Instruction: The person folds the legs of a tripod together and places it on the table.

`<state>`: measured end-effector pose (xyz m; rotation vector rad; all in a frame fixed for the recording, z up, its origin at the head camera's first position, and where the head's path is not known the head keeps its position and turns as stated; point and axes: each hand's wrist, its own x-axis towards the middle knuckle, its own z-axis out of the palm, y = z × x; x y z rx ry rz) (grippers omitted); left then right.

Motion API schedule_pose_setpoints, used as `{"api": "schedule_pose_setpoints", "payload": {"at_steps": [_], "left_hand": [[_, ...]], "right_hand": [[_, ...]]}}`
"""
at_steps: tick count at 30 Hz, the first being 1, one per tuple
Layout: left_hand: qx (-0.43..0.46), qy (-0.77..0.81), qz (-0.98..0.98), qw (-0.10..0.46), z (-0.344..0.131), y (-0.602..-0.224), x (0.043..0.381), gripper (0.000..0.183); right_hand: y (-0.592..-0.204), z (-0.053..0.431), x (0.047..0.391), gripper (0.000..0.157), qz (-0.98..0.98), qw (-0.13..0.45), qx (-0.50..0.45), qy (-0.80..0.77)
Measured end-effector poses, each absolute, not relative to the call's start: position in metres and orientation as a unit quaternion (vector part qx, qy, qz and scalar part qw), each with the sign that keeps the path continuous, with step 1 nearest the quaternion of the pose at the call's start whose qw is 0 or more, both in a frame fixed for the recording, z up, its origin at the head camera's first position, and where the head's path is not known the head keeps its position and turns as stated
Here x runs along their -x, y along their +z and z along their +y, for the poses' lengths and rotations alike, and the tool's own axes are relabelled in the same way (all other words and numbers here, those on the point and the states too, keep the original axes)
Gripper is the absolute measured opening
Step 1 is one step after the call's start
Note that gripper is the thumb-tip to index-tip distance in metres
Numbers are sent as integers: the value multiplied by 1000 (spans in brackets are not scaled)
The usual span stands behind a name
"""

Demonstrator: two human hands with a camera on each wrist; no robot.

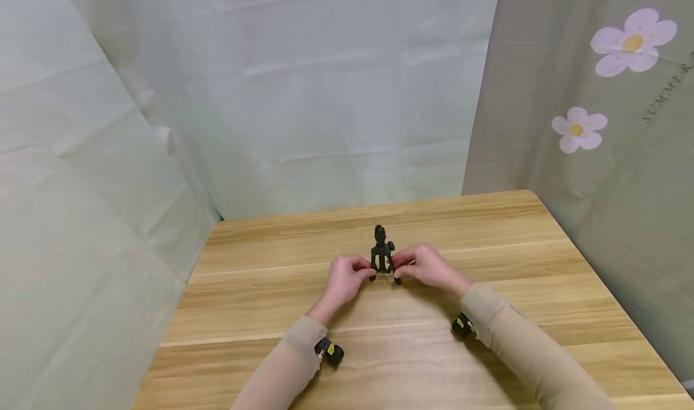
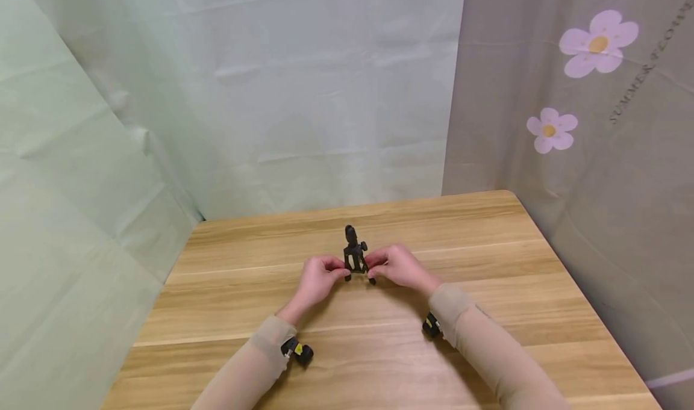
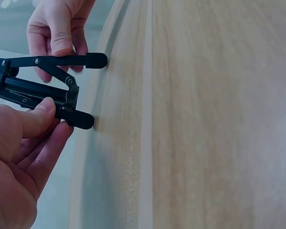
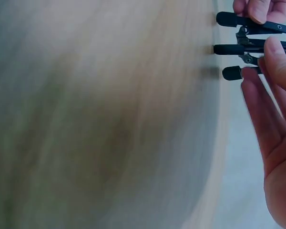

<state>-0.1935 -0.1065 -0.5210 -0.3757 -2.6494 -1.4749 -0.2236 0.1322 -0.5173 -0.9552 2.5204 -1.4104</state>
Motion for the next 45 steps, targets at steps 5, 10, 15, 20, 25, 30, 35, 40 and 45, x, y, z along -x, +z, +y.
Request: {"api": "schedule_pose_setpoints", "payload": {"at_steps": [5,10,15,20,25,30,35,40,45], "left_hand": [[131,-483,-865,38,-104,-520,194,5],[131,-488,-862,46,-103,-520,194,7],[127,-478,-868,51,-104,-520,194,10],[123,-467,-874,52,-105,-520,195,10],[126,-463,-876,54,-106,-519,195,10],[131,-466,-873,53,-108,-520,195,8],[127,-475,-870,36,-108,-520,195,6],[126,-477,-870,25,-108,-520,197,7],[134,-471,-871,32,-110,-519,199,8]], "right_hand": [[-519,131,224,11,840,43,299,-451],[-522,130,224,13,843,31,286,-454],[-522,127,224,15,847,29,272,-456],[-521,125,225,15,857,33,257,-446],[-518,122,224,15,855,31,261,-446],[-517,126,228,16,850,43,287,-440],[-515,135,233,25,839,74,299,-449],[-513,140,236,24,839,61,300,-450],[-513,138,239,25,840,45,307,-446]]}}
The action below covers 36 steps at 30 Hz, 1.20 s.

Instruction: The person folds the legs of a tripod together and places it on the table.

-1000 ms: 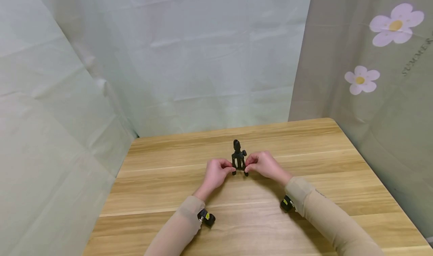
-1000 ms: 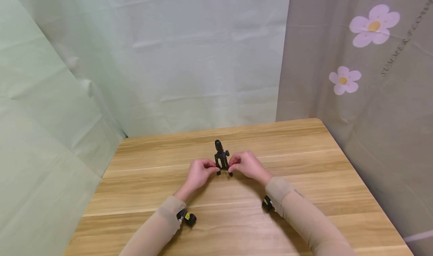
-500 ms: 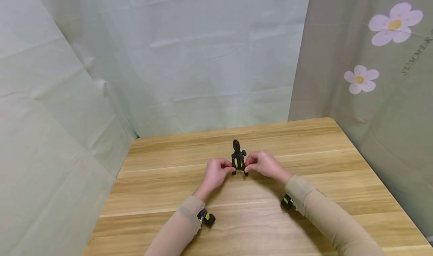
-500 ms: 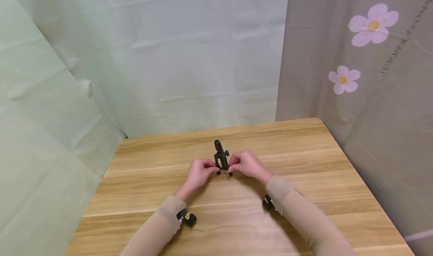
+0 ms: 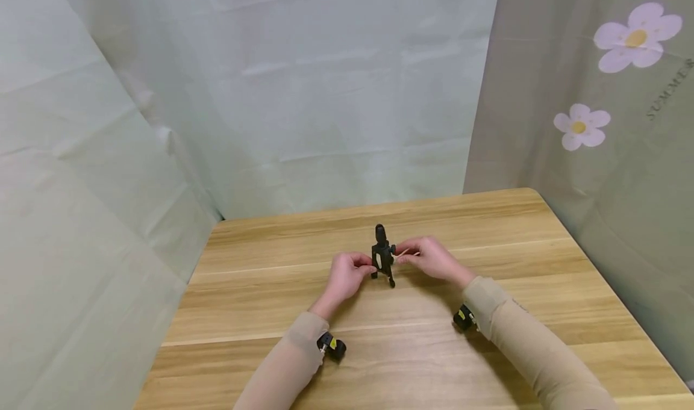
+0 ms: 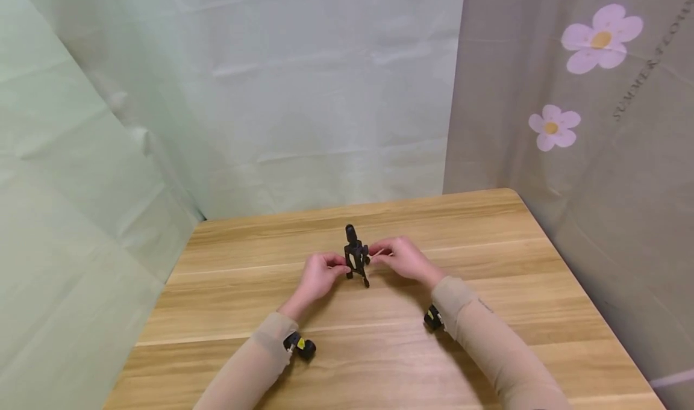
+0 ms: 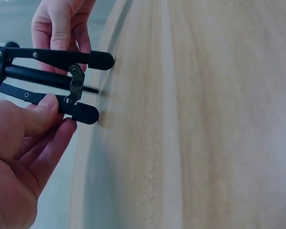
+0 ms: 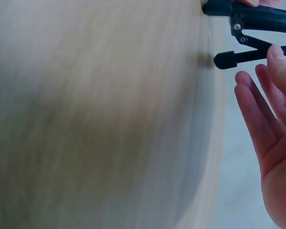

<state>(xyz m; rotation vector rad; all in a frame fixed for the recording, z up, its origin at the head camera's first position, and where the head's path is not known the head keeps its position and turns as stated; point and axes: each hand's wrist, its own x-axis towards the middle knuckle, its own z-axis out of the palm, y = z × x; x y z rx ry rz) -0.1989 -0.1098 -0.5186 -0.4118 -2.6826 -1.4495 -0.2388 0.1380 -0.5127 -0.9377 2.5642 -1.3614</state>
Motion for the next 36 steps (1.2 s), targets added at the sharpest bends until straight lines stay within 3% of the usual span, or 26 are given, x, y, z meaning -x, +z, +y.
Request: {"api": "schedule_pose_setpoints", "payload": {"at_steps": [6,13,36], "left_hand": [[143,-460,-876,35,-112,-517,202,5],[144,-466,-872,29,-115,-518,204,5],[151,-480,-864,36,-113,-520,205,7]], "right_hand": [[-511,137,237,28,827,40,320,-460],[-508,140,237,20,836,32,303,-456],[-515,129,249,8,838,80,281,-460]]}}
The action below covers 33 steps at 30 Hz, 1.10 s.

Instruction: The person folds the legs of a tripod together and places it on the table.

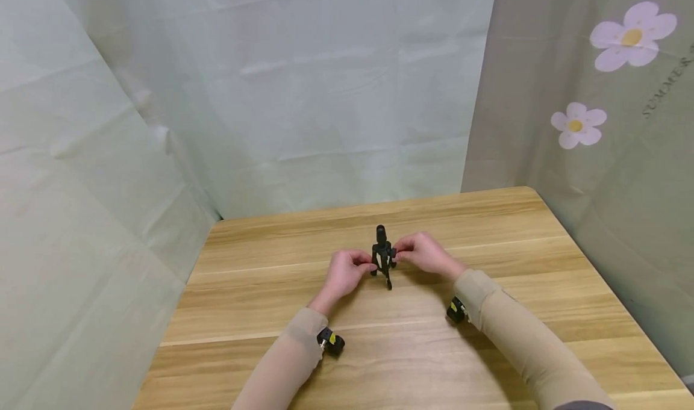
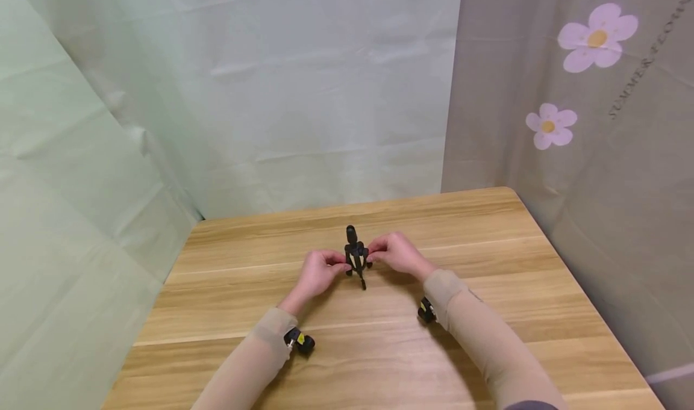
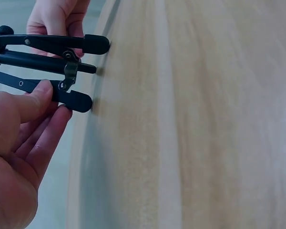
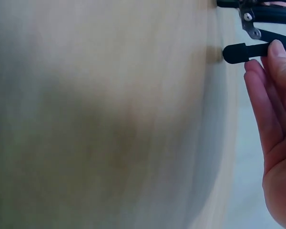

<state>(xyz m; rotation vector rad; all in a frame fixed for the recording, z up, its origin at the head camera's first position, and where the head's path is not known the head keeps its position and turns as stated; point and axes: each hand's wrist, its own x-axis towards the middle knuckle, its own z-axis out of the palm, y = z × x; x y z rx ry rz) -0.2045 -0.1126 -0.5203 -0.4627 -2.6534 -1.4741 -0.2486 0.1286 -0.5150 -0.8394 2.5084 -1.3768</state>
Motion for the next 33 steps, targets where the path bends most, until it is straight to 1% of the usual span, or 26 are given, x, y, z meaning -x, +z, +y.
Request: {"api": "schedule_pose_setpoints", "payload": {"at_steps": [4,6,9,14,18,22,25,28,33], "left_hand": [[151,-480,-864,36,-111,-520,204,7],[150,-480,-864,35,-110,-520,204,6],[146,-479,-865,33,-109,-521,205,5],[143,-482,-863,37,-106,-523,205,4],[135,-487,-862,42,-105,-524,205,5],[131,-489,-861,45,-104,-523,205,7],[128,-491,-860,49,-101,-522,204,9],[124,-492,-860,55,-96,-522,202,13],[140,-504,-852,32,-82,-523,191,16]], "right_hand": [[-516,129,247,9,835,90,272,-470],[-516,128,247,6,833,92,267,-475],[-518,127,247,4,822,106,255,-497],[-523,125,247,7,796,136,233,-542],[-524,125,245,9,793,137,233,-546],[-523,126,242,6,796,137,235,-541],[-522,127,241,4,799,135,236,-536],[-523,127,242,7,805,127,241,-527],[-524,127,246,16,838,64,275,-468]]}}
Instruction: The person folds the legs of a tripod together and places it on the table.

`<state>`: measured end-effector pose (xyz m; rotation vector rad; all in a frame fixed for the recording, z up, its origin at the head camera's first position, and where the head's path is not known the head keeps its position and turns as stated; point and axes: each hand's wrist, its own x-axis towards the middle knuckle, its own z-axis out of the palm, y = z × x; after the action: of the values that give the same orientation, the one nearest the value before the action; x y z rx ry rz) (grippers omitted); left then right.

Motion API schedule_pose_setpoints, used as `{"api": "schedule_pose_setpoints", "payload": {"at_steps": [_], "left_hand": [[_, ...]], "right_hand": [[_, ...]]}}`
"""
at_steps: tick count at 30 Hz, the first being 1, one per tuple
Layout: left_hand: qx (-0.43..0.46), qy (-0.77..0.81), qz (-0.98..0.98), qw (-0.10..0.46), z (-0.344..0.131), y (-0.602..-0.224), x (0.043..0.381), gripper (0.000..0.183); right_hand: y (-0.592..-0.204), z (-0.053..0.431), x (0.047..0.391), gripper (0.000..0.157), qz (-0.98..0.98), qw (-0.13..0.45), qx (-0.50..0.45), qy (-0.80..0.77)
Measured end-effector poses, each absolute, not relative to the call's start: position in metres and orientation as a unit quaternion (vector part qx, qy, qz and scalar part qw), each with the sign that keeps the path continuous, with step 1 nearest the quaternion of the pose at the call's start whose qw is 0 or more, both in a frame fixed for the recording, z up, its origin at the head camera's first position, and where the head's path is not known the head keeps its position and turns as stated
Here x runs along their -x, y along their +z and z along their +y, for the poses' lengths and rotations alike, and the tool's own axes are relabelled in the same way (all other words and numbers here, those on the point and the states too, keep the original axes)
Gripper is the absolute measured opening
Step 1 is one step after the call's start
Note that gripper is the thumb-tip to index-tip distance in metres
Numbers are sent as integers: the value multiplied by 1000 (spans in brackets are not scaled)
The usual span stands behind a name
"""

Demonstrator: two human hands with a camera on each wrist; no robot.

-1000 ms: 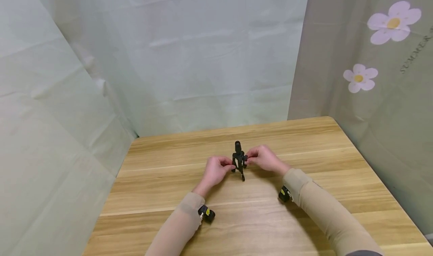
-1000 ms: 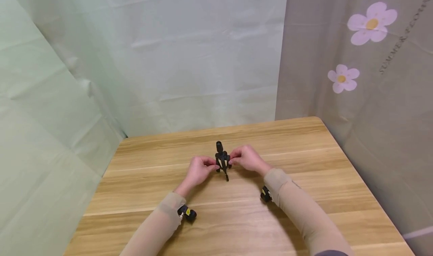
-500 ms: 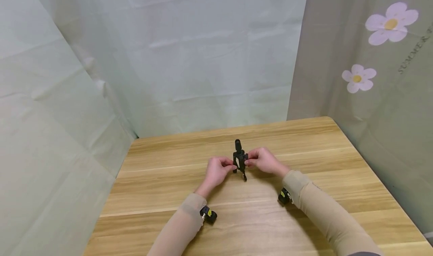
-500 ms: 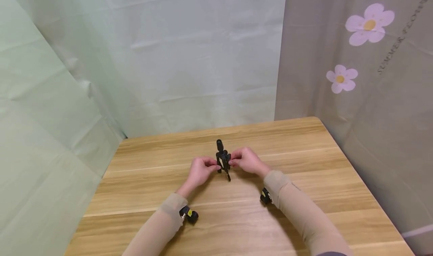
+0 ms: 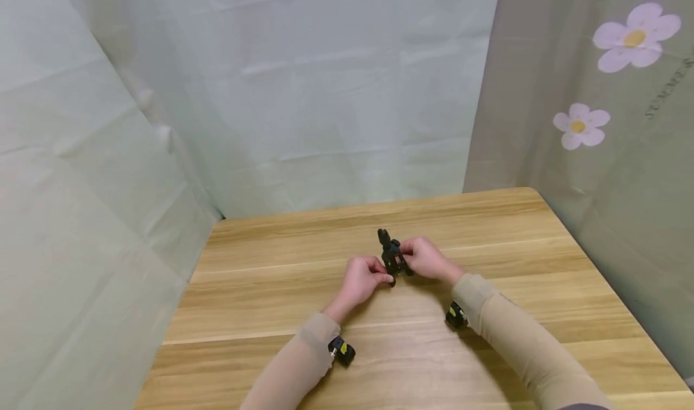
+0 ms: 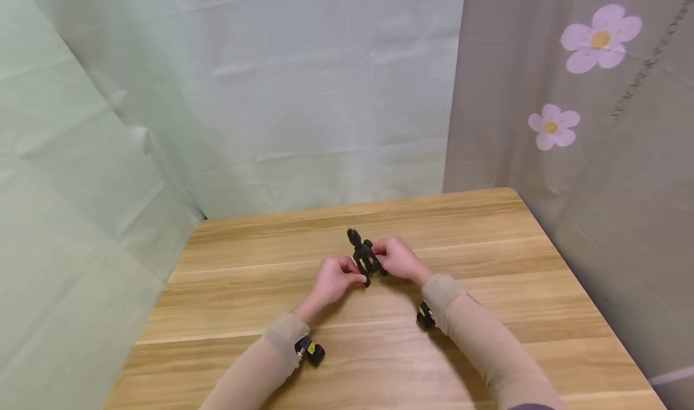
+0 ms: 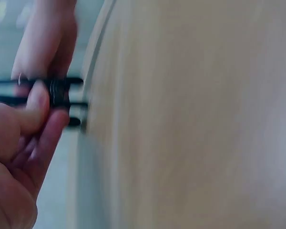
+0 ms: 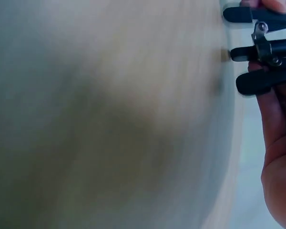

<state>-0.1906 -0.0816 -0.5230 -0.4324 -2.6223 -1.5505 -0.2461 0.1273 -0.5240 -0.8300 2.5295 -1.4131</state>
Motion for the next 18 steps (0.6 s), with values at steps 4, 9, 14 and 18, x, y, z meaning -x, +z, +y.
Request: {"api": "schedule_pose_setpoints", "payload": {"at_steps": [4,9,14,18], "left_hand": [[129,-499,-856,35,-73,-525,183,21],[131,-491,-860,42,-72,-525,181,23],[152,-469,-869,44,-73,-523,181,21],[172,-449,-876,41,-73,-520,182,18]], "right_hand": [[-525,126,249,18,844,37,299,-443],[-527,126,249,16,843,41,303,-442],[-527,135,248,15,839,50,308,-445],[-521,149,246,18,828,88,338,-438]]}}
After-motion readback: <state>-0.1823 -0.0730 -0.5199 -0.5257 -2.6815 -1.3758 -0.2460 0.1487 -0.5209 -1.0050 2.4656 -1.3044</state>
